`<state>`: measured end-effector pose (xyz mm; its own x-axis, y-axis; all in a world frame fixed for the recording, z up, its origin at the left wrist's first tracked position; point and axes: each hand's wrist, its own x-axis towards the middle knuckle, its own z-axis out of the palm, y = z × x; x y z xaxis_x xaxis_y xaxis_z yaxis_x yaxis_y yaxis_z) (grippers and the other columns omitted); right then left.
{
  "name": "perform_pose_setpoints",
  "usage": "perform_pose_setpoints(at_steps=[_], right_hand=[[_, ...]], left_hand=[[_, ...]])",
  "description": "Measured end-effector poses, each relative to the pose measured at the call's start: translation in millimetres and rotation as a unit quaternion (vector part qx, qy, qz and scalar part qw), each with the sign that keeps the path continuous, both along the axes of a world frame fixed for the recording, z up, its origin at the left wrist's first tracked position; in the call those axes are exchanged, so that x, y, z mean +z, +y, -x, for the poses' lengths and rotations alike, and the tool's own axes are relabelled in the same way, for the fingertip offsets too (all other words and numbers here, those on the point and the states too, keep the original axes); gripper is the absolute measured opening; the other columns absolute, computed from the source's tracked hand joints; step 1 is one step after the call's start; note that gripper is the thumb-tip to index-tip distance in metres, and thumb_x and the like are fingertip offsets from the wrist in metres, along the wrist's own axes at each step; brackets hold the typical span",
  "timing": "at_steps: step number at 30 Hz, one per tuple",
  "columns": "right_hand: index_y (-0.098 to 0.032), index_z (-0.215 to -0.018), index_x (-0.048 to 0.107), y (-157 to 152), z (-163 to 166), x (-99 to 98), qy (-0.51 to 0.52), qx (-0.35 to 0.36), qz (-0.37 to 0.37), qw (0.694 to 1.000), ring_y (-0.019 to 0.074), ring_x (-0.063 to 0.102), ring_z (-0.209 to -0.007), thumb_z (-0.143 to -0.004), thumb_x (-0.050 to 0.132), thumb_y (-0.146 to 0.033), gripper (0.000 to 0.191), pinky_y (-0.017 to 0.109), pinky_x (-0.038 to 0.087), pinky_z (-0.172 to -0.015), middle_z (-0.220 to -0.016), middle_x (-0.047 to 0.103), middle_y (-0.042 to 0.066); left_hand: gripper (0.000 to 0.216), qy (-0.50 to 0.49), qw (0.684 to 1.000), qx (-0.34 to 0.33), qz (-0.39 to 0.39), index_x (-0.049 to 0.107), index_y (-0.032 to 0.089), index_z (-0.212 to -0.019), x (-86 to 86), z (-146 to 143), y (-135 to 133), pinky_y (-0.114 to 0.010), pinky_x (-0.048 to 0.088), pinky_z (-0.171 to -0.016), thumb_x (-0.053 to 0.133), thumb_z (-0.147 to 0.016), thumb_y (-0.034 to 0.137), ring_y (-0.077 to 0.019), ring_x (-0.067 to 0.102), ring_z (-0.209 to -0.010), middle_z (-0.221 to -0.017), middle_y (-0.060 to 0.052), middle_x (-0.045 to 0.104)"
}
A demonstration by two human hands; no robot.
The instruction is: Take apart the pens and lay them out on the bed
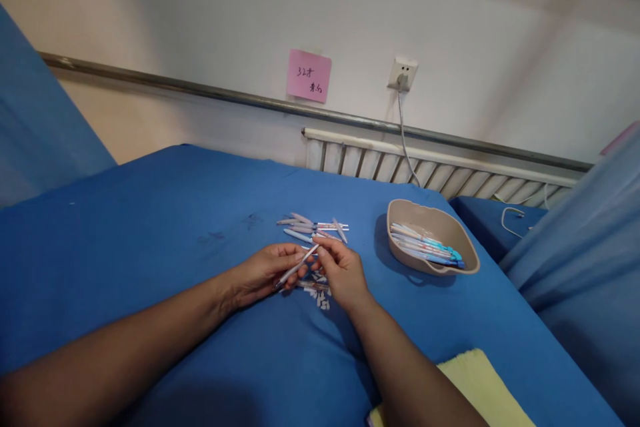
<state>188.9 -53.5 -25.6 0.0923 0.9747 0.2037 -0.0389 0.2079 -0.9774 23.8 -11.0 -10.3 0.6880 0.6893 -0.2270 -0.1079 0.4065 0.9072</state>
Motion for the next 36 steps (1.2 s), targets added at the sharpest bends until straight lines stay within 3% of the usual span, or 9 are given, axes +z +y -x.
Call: perform_pose_setpoints(at_steps=[16,27,36], right_hand=[[-0.021,-0.102,0.067,-2.1,2.0,1.8,0.057,0.002,0.02,0.998,0.0106,0.054,-0.053,-0.073,0.066,-0.041,0.035,0.023,0.042,-0.05,-0.072,0.064,0.0],[-0.02,-0.096,0.069,-4.2,2.3,5.6,0.036,0.006,0.02,0.999,0.012,0.055,-0.055,-0.072,0.068,-0.042,0.033,0.025,0.044,-0.052,-0.071,0.065,0.001],[-0.021,-0.102,0.065,-3.8,2.2,4.2,0.064,-0.002,0.015,0.998,0.0109,0.054,-0.054,-0.073,0.066,-0.043,0.037,0.023,0.041,-0.05,-0.072,0.063,0.0]], left_hand=[[0.02,-0.008,0.998,-0.01,0.058,0.061,0.011,-0.078,7.2,-0.6,-4.5,-0.017,0.039,-0.043,0.067,-0.077,0.031,-0.0059,0.05,-0.045,-0.061,-0.001,0.058],[0.022,-0.015,0.998,-0.007,0.065,0.061,0.011,-0.078,5.3,1.5,-4.2,-0.016,0.038,-0.044,0.069,-0.076,0.031,-0.0054,0.05,-0.047,-0.063,-0.001,0.059],[0.023,-0.007,0.998,-0.022,0.054,0.063,0.011,-0.08,7.8,0.7,-3.8,-0.017,0.037,-0.044,0.066,-0.078,0.034,-0.0053,0.048,-0.045,-0.06,0.0,0.057]])
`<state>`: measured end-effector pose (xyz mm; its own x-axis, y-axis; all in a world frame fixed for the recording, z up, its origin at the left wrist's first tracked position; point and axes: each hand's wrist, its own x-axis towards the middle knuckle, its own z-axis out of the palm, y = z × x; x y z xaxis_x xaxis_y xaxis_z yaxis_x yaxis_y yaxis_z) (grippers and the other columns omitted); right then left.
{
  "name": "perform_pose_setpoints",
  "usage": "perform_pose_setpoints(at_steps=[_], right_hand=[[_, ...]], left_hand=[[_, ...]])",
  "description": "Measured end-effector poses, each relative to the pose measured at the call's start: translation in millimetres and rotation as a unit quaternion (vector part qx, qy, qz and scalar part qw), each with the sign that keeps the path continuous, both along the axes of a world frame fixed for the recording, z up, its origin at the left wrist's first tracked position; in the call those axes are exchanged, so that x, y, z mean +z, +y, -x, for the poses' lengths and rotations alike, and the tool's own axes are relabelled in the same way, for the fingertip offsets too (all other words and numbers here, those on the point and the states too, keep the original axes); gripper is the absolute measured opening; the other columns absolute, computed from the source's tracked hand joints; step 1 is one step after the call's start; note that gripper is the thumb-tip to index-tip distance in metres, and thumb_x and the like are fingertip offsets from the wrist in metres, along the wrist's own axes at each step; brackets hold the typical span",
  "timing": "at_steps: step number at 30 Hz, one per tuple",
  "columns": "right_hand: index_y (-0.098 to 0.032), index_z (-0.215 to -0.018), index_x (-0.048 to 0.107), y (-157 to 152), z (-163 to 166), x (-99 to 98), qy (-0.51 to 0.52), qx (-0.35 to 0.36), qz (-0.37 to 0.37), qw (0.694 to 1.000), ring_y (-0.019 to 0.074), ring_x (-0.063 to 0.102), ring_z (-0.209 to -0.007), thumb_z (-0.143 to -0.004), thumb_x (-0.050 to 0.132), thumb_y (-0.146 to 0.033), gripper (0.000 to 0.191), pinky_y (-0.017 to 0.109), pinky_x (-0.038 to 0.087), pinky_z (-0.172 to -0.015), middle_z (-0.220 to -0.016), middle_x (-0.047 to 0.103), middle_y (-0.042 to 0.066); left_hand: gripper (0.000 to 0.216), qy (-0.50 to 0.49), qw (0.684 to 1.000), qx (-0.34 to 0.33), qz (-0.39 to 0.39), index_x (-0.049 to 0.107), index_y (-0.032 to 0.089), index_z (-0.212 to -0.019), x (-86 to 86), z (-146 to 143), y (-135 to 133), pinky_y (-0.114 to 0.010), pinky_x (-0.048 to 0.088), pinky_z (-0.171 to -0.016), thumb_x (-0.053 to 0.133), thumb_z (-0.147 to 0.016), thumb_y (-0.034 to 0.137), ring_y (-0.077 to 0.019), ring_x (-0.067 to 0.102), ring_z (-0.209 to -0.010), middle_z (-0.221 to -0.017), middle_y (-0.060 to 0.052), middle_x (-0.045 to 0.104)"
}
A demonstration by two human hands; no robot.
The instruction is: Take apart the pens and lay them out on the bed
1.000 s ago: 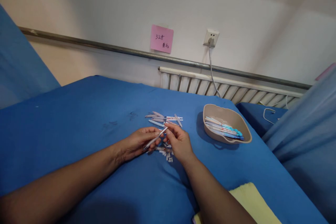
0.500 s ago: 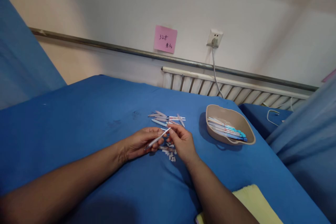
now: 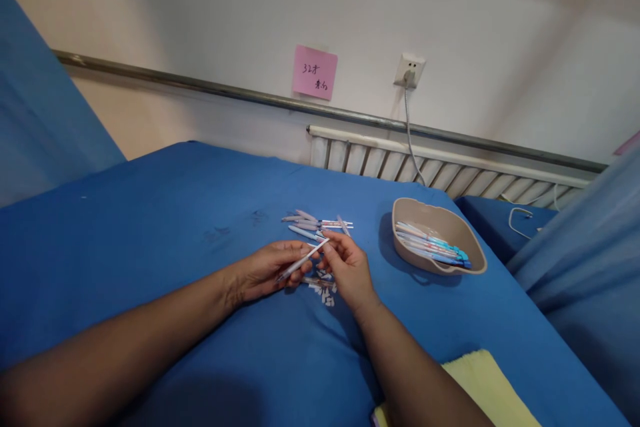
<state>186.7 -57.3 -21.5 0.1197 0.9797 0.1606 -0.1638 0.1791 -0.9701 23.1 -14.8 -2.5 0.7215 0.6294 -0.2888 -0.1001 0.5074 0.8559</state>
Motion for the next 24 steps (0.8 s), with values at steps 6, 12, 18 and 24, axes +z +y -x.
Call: perform_pose_setpoints(at_steps=[6,12,18,24], right_hand=[[-0.02,-0.102,0.066,-2.0,0.0,1.8,-0.002,-0.001,-0.004,1.0,0.0106,0.054,-0.055,-0.074,0.067,-0.041,0.035,0.023,0.043,-0.051,-0.073,0.064,0.001],[-0.021,-0.099,0.068,-2.4,-1.0,3.6,-0.002,0.006,0.0,1.0,0.0105,0.054,-0.054,-0.072,0.068,-0.04,0.033,0.023,0.041,-0.051,-0.073,0.064,0.0],[-0.023,-0.099,0.067,-1.9,1.3,3.0,-0.001,0.009,-0.012,1.0,0.0109,0.054,-0.054,-0.074,0.066,-0.04,0.03,0.024,0.041,-0.051,-0.072,0.063,-0.001],[-0.022,-0.113,0.059,2.6,-13.5,4.7,0.011,-0.045,-0.029,0.999,0.0105,0.056,-0.057,-0.077,0.063,-0.037,0.039,0.024,0.042,-0.053,-0.08,0.066,0.001]], left_hand=[[0.022,-0.013,1.0,0.001,0.002,0.062,0.011,-0.08,-1.6,0.0,-0.2,-0.017,0.038,-0.045,0.067,-0.078,0.033,-0.0056,0.049,-0.046,-0.061,0.0,0.058],[0.022,-0.017,1.0,0.001,-0.003,0.061,0.011,-0.079,-1.3,0.1,0.1,-0.017,0.038,-0.044,0.069,-0.077,0.032,-0.0057,0.05,-0.046,-0.064,-0.001,0.059],[0.023,-0.015,1.0,-0.002,-0.014,0.061,0.012,-0.081,-2.4,0.2,1.4,-0.017,0.038,-0.044,0.069,-0.076,0.033,-0.0059,0.05,-0.046,-0.064,0.0,0.059],[0.021,-0.001,0.999,0.022,-0.025,0.057,0.014,-0.082,1.4,2.0,3.1,-0.017,0.033,-0.041,0.067,-0.077,0.032,-0.0051,0.046,-0.043,-0.064,0.001,0.058]])
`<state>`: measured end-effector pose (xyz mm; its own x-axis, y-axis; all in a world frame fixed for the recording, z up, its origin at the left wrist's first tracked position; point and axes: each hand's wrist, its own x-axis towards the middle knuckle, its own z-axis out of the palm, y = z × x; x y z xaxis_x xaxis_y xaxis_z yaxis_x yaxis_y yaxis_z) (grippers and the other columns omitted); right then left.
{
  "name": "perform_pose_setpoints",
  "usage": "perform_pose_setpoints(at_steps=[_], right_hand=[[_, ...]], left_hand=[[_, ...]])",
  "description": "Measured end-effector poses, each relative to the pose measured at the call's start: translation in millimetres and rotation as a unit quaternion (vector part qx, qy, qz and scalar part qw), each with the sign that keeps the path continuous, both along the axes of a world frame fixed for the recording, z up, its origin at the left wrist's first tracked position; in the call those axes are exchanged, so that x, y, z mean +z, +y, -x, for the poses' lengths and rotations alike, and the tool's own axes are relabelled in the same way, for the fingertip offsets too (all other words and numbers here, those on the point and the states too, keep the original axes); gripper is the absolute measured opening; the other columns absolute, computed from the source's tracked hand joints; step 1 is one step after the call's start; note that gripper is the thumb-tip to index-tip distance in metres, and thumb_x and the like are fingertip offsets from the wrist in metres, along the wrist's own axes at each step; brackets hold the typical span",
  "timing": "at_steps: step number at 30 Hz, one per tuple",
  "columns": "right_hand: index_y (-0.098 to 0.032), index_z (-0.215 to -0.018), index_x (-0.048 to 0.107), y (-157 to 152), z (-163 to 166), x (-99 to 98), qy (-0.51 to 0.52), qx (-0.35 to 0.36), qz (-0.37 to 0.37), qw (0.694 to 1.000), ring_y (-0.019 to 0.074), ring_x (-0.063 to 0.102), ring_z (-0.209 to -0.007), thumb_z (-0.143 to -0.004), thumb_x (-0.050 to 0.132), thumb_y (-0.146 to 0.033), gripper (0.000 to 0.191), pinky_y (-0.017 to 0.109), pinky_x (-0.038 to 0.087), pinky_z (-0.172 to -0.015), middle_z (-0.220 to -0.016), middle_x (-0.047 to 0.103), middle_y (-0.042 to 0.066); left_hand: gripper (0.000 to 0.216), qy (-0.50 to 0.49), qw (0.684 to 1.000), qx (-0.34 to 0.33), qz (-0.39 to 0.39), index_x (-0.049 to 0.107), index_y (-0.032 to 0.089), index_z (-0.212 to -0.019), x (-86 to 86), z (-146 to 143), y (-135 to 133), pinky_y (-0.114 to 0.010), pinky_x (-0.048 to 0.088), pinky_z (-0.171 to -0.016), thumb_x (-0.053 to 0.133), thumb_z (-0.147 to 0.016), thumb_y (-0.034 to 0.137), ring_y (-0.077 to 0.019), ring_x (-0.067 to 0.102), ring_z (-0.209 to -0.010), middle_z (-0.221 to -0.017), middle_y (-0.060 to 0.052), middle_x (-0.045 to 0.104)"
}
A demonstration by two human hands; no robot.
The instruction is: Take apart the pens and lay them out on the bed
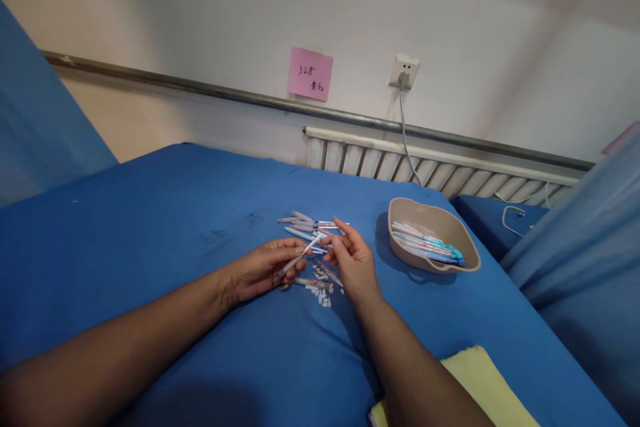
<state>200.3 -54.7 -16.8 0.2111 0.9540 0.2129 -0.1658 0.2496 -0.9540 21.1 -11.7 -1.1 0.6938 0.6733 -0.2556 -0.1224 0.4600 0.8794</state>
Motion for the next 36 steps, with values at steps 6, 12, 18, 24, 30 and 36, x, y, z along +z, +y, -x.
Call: perform_pose_setpoints(at_steps=[6,12,18,24,30,36], right_hand=[[-0.017,-0.09,0.062,17.5,-35.7,-2.0,0.017,-0.117,0.034,0.992,0.0091,0.054,-0.05,-0.068,0.068,-0.04,0.033,0.024,0.042,-0.048,-0.077,0.065,0.001],[-0.016,-0.086,0.06,32.6,-49.9,-24.3,-0.117,-0.126,0.086,0.981,0.012,0.057,-0.049,-0.068,0.061,-0.043,0.032,0.024,0.042,-0.047,-0.073,0.065,0.002],[-0.018,-0.073,0.062,36.9,-58.5,-43.1,-0.235,-0.113,0.122,0.958,0.0159,0.059,-0.055,-0.067,0.061,-0.033,0.016,0.026,0.043,-0.055,-0.058,0.063,0.0],[-0.019,-0.077,0.064,35.3,-57.6,-44.6,-0.383,-0.108,0.148,0.906,0.0171,0.061,-0.064,-0.072,0.058,-0.028,0.012,0.026,0.044,-0.061,-0.069,0.067,0.002],[-0.02,-0.086,0.064,31.6,-49.0,-39.5,-0.449,-0.112,0.117,0.879,0.017,0.061,-0.068,-0.077,0.055,-0.028,0.015,0.027,0.044,-0.064,-0.076,0.066,0.002],[-0.021,-0.096,0.064,24.3,-34.4,-32.6,-0.524,-0.068,0.011,0.849,0.015,0.059,-0.074,-0.082,0.054,-0.022,0.018,0.026,0.044,-0.071,-0.09,0.063,0.004]], left_hand=[[0.018,0.013,0.998,0.065,-0.003,0.057,0.015,-0.086,2.9,5.1,9.4,-0.015,0.032,-0.042,0.066,-0.077,0.028,-0.004,0.045,-0.046,-0.065,0.002,0.055],[0.02,-0.004,0.995,0.094,-0.019,0.056,0.015,-0.084,-4.0,6.5,17.2,-0.014,0.03,-0.042,0.066,-0.078,0.031,-0.0028,0.043,-0.047,-0.07,0.002,0.053],[0.022,0.016,0.993,0.113,-0.026,0.057,0.015,-0.082,-6.7,5.3,17.9,-0.015,0.028,-0.039,0.066,-0.078,0.035,-0.0031,0.041,-0.045,-0.072,0.002,0.052],[0.022,0.02,0.994,0.109,-0.024,0.061,0.013,-0.082,-7.1,6.0,18.1,-0.016,0.03,-0.041,0.064,-0.078,0.034,-0.0041,0.042,-0.047,-0.073,0.0,0.053],[0.026,0.013,0.992,0.126,-0.005,0.065,0.012,-0.097,-5.1,7.0,17.7,-0.016,0.029,-0.04,0.062,-0.079,0.031,-0.0041,0.043,-0.048,-0.074,-0.001,0.053],[0.024,0.002,0.99,0.139,0.0,0.066,0.012,-0.098,-2.4,9.3,19.4,-0.015,0.029,-0.038,0.059,-0.081,0.027,-0.004,0.042,-0.046,-0.072,-0.001,0.053]])
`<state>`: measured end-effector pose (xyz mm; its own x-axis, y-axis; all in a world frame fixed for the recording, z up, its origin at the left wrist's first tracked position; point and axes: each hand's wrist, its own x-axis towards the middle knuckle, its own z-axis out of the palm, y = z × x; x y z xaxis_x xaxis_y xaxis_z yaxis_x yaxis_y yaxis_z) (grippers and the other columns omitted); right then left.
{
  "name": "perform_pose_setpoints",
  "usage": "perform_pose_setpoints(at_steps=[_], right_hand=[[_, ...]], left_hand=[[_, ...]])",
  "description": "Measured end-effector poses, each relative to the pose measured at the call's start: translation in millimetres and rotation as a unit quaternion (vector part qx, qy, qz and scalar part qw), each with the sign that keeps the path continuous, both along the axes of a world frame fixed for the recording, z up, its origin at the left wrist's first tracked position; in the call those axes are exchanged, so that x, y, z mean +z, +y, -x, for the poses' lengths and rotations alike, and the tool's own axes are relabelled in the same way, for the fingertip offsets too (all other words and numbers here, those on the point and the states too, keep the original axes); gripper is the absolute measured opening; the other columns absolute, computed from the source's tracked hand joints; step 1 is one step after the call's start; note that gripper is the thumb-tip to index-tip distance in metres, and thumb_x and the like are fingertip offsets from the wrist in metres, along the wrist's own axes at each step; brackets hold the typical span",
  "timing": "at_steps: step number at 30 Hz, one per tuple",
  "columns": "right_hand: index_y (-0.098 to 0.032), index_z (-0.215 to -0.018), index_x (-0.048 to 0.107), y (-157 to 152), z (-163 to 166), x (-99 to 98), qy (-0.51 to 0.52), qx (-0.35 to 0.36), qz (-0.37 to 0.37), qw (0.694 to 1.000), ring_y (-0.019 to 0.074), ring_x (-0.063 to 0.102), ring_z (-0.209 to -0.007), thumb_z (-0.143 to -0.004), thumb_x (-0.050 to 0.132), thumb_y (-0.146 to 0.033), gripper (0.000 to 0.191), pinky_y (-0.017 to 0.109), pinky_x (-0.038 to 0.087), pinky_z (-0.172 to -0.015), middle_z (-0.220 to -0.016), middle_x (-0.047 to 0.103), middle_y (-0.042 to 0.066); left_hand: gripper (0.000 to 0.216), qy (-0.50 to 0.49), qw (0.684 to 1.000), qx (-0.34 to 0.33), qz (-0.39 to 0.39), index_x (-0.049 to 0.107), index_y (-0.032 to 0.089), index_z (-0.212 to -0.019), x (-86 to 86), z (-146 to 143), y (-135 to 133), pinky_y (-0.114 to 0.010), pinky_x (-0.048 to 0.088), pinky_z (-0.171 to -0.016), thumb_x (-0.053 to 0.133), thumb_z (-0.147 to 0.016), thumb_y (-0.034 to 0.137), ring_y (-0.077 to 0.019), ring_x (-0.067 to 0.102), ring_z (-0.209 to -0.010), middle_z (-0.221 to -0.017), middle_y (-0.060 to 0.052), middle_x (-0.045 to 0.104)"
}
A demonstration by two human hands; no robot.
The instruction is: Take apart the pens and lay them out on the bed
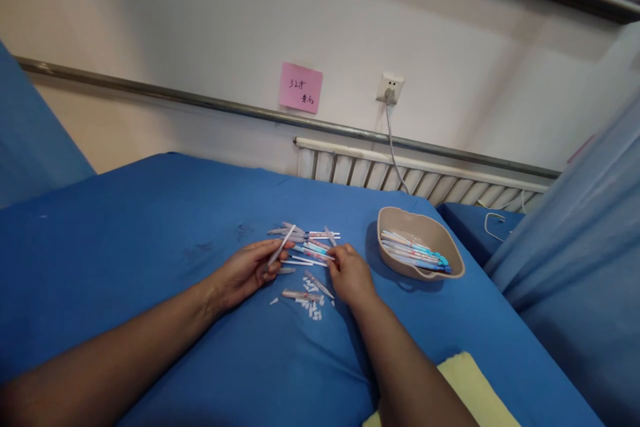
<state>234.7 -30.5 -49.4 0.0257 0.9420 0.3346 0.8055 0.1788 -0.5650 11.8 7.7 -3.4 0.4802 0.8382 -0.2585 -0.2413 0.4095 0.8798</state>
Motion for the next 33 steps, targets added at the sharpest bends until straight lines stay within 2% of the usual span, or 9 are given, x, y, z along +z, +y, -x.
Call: perform_pose_setpoints(at_steps=[4,13,20,27,33], right_hand=[[-0.021,-0.096,0.063,-2.2,4.3,2.0,-0.017,0.033,0.002,0.999,0.0158,0.058,-0.078,-0.083,0.053,-0.021,0.016,0.026,0.043,-0.073,-0.09,0.063,0.004],[-0.02,-0.091,0.063,-6.3,7.2,5.6,-0.037,0.03,0.019,0.999,0.0164,0.058,-0.079,-0.084,0.053,-0.022,0.012,0.025,0.043,-0.071,-0.088,0.063,0.004],[-0.02,-0.094,0.062,-6.2,7.4,6.6,-0.066,0.035,0.026,0.997,0.0163,0.058,-0.081,-0.083,0.054,-0.02,0.014,0.024,0.041,-0.073,-0.091,0.063,0.004],[-0.021,-0.09,0.06,-7.2,12.8,8.2,-0.08,0.025,0.054,0.995,0.0155,0.058,-0.075,-0.084,0.056,-0.027,0.009,0.024,0.039,-0.067,-0.088,0.064,0.003],[-0.02,-0.094,0.058,-9.7,13.5,11.1,-0.081,0.036,0.061,0.994,0.0163,0.059,-0.076,-0.083,0.055,-0.023,0.011,0.025,0.041,-0.069,-0.088,0.065,0.005]], left_hand=[[0.024,-0.003,1.0,0.017,0.011,0.067,0.011,-0.098,3.2,1.5,1.6,-0.016,0.03,-0.038,0.056,-0.082,0.026,-0.0045,0.043,-0.047,-0.072,-0.002,0.054],[0.028,-0.008,1.0,-0.006,0.03,0.067,0.012,-0.102,1.2,0.7,1.2,-0.016,0.031,-0.039,0.056,-0.083,0.029,-0.0049,0.044,-0.048,-0.075,-0.003,0.055],[0.028,-0.008,0.999,-0.006,0.034,0.067,0.012,-0.101,0.8,0.7,1.5,-0.017,0.031,-0.039,0.055,-0.083,0.029,-0.0051,0.044,-0.047,-0.074,-0.002,0.055],[0.026,0.01,1.0,-0.006,0.019,0.067,0.014,-0.099,-0.6,-1.0,-1.6,-0.017,0.031,-0.04,0.059,-0.08,0.03,-0.0061,0.047,-0.049,-0.074,-0.002,0.056],[0.026,0.005,1.0,-0.016,0.016,0.067,0.014,-0.1,0.6,-1.7,-3.8,-0.017,0.031,-0.041,0.062,-0.077,0.026,-0.0066,0.048,-0.051,-0.076,-0.003,0.058]])
